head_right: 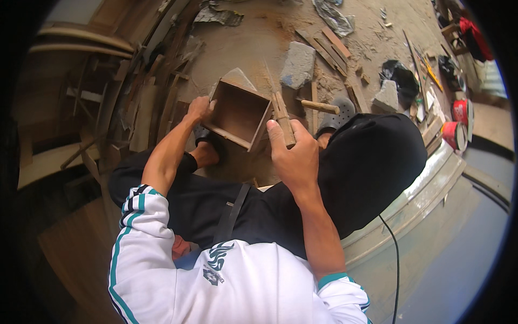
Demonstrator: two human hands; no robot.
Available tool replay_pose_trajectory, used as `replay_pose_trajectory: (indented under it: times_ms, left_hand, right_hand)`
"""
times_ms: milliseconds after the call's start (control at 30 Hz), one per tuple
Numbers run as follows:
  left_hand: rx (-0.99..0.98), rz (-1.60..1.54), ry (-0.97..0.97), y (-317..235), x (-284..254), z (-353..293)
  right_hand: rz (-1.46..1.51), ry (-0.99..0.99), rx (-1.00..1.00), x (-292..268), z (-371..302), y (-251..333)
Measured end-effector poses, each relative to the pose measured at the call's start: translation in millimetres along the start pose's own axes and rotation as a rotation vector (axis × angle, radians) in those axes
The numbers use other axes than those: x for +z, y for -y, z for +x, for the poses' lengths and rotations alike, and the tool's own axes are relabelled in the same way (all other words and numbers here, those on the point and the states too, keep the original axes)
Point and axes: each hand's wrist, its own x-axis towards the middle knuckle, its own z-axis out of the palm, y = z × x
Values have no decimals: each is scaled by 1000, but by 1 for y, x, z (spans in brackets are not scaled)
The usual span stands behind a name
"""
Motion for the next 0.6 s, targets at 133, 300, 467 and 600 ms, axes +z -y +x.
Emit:
replay_pose_trajectory:
  times_ms: [133,300,467,600]
  left_hand:
    - [-187,-152,-96,17,38,-45]
    - [-311,-409,-130,14,58,-70]
    - [-410,-840,118,8,39,-69]
    - [-475,-1063,44,36,43,-63]
  right_hand:
    - [36,24,-58,10,-7,0]
    - [2,132,-44,15,-12,1]
    - [32,149,79,14,-12,-2]
    - [24,107,27,13,-11,-15]
